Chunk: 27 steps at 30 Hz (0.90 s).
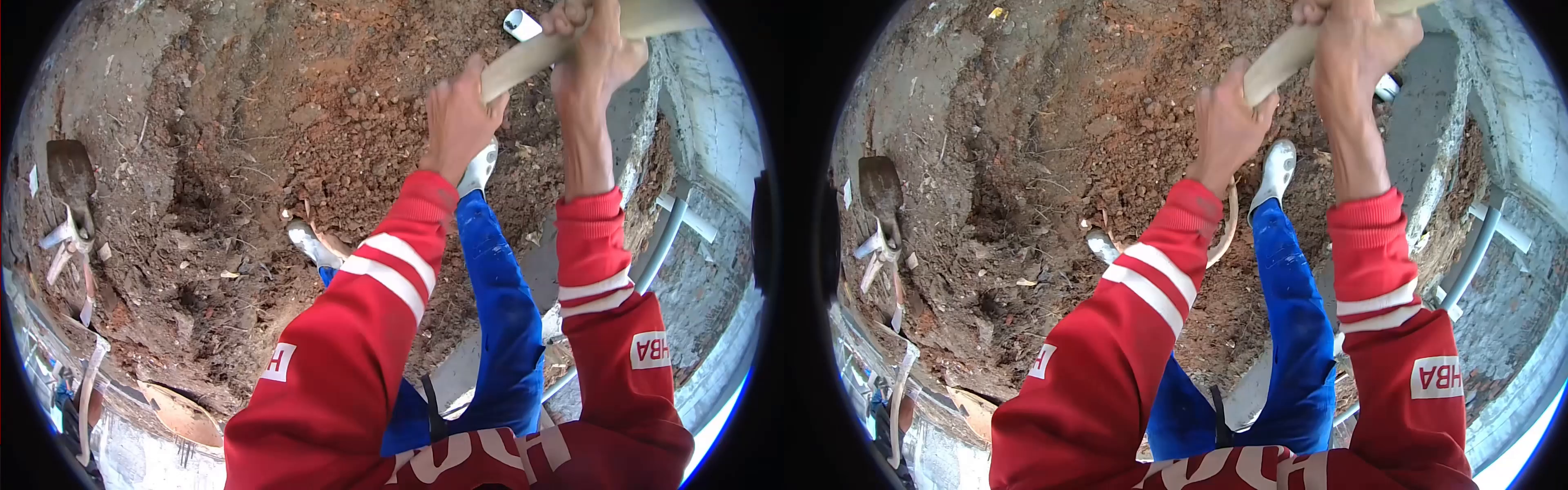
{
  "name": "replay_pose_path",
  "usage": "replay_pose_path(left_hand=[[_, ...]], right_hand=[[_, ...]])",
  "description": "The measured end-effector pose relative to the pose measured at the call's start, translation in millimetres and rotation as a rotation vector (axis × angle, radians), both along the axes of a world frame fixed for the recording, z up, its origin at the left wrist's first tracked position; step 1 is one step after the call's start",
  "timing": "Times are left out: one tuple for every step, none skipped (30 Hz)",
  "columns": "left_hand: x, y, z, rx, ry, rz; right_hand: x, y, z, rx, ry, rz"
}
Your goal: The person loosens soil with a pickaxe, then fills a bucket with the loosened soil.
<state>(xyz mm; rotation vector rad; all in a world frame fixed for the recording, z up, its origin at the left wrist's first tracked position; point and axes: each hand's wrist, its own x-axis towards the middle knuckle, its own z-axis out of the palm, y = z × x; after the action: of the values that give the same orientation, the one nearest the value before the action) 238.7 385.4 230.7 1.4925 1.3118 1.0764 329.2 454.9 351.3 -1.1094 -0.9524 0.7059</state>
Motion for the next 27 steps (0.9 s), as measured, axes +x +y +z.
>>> replay_pose_path(left_hand=[[2.8,10.9,-19.8,0.017,0.027,0.026],[-2.6,-2.7,-46.8,-0.024,0.117,0.066],[-12.9,-28.8,-76.7,-0.068,0.208,0.102],[-30.1,-78.9,-103.0,-0.306,0.223,0.084],[-46.1,-139.0,-112.2,-0.641,0.284,0.079],[-52.0,-209.0,-132.5,-0.756,0.387,0.096],[-55.9,-239.1,-120.1,-0.918,0.419,0.115],[-70.2,-237.0,-116.6,-0.915,0.485,0.068],[-77.2,-227.6,-116.4,-0.921,0.541,0.053],[-78.4,-214.1,-113.4,-0.914,0.501,0.046],[-80.4,-214.7,-98.9,-0.933,0.465,-0.001],[-74.5,-210.0,-93.1,-0.922,0.476,0.066],[-74.7,-198.1,-78.8,-0.934,0.436,0.063],[-75.3,-195.2,-64.3,-0.935,0.462,0.043],[-75.4,-193.5,-55.4,-0.935,0.489,0.022],[-75.3,-201.2,-45.5,-0.949,0.483,0.022],[-74.1,-212.5,-31.3,-1.026,0.44,0.019],[-70.4,-215.0,-20.6,-1.081,0.39,0.012],[-64.9,-215.3,-17.0,-1.064,0.378,0.004],[-60.6,-215.9,-18.9,-1.051,0.349,0.019],[-60.6,-205.9,-19.6,-1.028,0.324,0.037],[-63.3,-195.5,-22.3,-1.006,0.339,0.035],[-70.5,-189.8,-30.2,-0.988,0.345,0.038],[-78.1,-188.4,-48.5,-0.964,0.327,0.026],[-83.8,-192.5,-70.3,-0.95,0.313,0.014],[-86.9,-201.8,-96.5,-1.083,0.267,0.081],[-91.9,-193.1,-102.8,-1.08,0.277,0.083]], right_hand=[[-14.9,15.4,-20.3,-0.116,-0.124,-0.228],[-19.5,15.1,-53.9,-0.19,-0.212,-0.288],[-20.5,-6.3,-99.3,-0.21,-0.431,-0.095],[-40.9,-37.3,-152.1,-0.405,-0.243,-0.13],[-59.0,-77.1,-210.8,-0.761,-0.228,-0.139],[-63.9,-114.6,-265.7,-1.147,-0.205,-0.015],[-73.7,-147.2,-305.9,-1.349,-0.128,0.085],[-81.2,-150.7,-320.1,-1.385,-0.037,0.101],[-83.2,-141.1,-323.9,-1.375,0.011,0.108],[-80.9,-132.2,-320.7,-1.362,0.059,0.129],[-77.7,-129.6,-315.3,-1.367,0.076,0.142],[-76.1,-119.9,-306.5,-1.397,0.034,0.129],[-74.4,-105.0,-294.1,-1.367,0.019,0.123],[-76.0,-104.5,-280.7,-1.397,0.045,0.111],[-76.3,-106.1,-275.1,-1.426,0.07,0.099],[-77.7,-115.0,-268.8,-1.41,0.117,0.091],[-78.6,-128.7,-260.1,-1.428,0.112,0.086],[-74.9,-136.0,-256.9,-1.467,0.065,0.109],[-69.3,-136.2,-257.6,-1.494,0.016,0.133],[-65.1,-131.7,-259.6,-1.488,0.039,0.154],[-64.6,-118.3,-255.8,-1.458,0.036,0.149],[-67.1,-107.9,-254.6,-1.454,0.102,0.111],[-72.5,-102.8,-256.2,-1.458,0.172,0.076],[-79.8,-97.3,-269.4,-1.483,0.076,0.051],[-87.3,-94.9,-281.3,-1.478,0.081,0.057],[-97.8,-96.9,-293.5,-1.515,-0.055,0.042],[-104.0,-96.5,-304.0,-1.542,-0.196,0.02]])
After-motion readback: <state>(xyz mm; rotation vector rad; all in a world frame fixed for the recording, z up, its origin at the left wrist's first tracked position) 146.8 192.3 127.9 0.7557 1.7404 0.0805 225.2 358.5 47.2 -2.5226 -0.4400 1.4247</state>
